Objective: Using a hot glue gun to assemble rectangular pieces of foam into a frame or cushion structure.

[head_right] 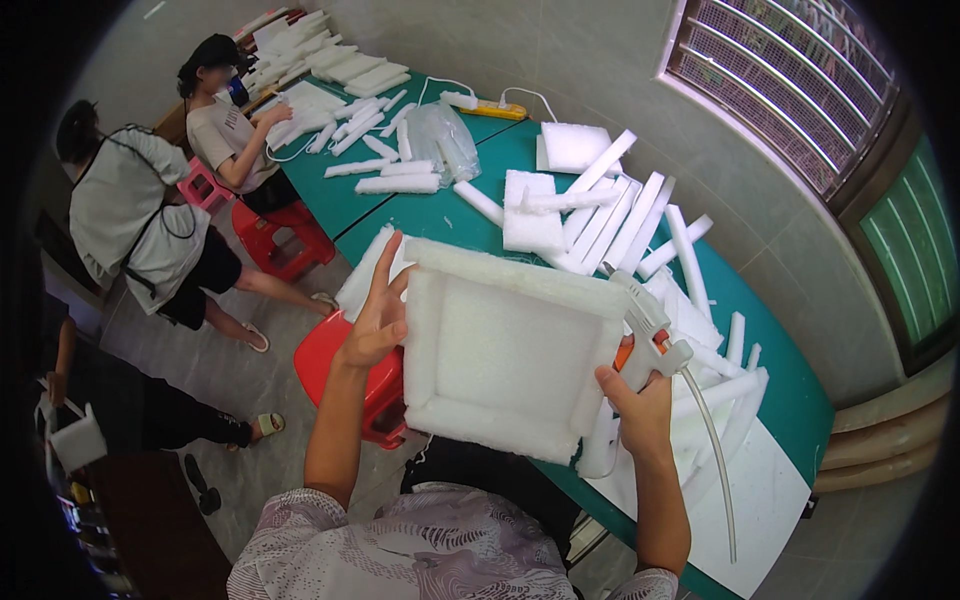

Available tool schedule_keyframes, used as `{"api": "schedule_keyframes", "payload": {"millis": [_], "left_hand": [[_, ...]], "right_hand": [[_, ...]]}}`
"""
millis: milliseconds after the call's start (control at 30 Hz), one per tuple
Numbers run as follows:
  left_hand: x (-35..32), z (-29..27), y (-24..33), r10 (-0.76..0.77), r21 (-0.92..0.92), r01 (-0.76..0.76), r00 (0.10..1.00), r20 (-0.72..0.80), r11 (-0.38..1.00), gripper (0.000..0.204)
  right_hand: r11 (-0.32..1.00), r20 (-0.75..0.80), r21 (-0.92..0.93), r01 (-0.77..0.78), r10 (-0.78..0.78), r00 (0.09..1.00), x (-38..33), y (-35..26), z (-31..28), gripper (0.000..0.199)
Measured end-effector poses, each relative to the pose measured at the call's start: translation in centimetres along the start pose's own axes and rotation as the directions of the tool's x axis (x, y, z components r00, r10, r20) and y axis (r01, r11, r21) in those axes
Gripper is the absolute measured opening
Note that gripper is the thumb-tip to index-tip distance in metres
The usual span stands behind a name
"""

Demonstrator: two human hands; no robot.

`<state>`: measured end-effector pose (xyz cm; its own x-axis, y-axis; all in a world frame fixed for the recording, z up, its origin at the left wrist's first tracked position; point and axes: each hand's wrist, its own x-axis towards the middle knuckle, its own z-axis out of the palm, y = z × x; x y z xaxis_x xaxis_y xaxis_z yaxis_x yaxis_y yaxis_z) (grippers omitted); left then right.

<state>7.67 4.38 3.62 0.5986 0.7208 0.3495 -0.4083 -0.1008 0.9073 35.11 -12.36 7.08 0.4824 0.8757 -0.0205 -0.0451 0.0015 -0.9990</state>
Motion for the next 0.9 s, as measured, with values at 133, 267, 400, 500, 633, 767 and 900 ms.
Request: {"api": "schedule_keyframes", "payload": {"millis": [133, 267, 400, 500, 633, 767, 900], "left_hand": [[1.2, -0.1, 0.2, 0.001, -0.039, -0.001, 1.0, -0.003, 0.999, 0.105], [2.1, 0.6, 0.2, 0.052, 0.146, -0.064, 0.995, 0.085, 0.987, 0.081], [2.1, 0.8, -0.3, 0.078, 0.095, -0.088, 0.992, 0.104, 0.992, 0.057], [1.9, 0.8, -0.5, 0.067, 0.088, -0.075, 0.993, 0.097, 0.993, 0.053], [1.6, 0.6, -0.7, 0.076, 0.076, -0.083, 0.993, 0.087, 0.994, 0.051], [1.5, 0.6, -0.7, 0.069, 0.082, -0.075, 0.995, 0.076, 0.994, 0.047], [1.5, 0.4, -1.2, 0.058, 0.118, -0.069, 0.994, 0.095, 0.991, 0.051]], "right_hand": [[0.999, 0.005, -0.034, -0.007, 0.007, 1.0, 0.1, -0.1, -0.6, 0.057], [0.998, 0.021, -0.046, -0.05, 0.051, 0.998, 0.2, 0.3, -1.3, 0.072], [0.996, 0.011, -0.047, -0.069, 0.07, 0.997, 0.2, 0.5, -1.5, 0.072], [0.997, 0.014, -0.044, -0.066, 0.067, 0.998, 0.2, 0.6, -1.5, 0.072], [0.995, 0.017, -0.055, -0.079, 0.08, 0.997, 0.3, 1.0, -1.5, 0.072], [0.997, 0.014, -0.042, -0.068, 0.068, 0.998, 0.2, 1.0, -1.4, 0.072], [0.998, 0.01, -0.012, -0.056, 0.057, 0.998, 0.1, 0.9, -1.0, 0.056]]}}
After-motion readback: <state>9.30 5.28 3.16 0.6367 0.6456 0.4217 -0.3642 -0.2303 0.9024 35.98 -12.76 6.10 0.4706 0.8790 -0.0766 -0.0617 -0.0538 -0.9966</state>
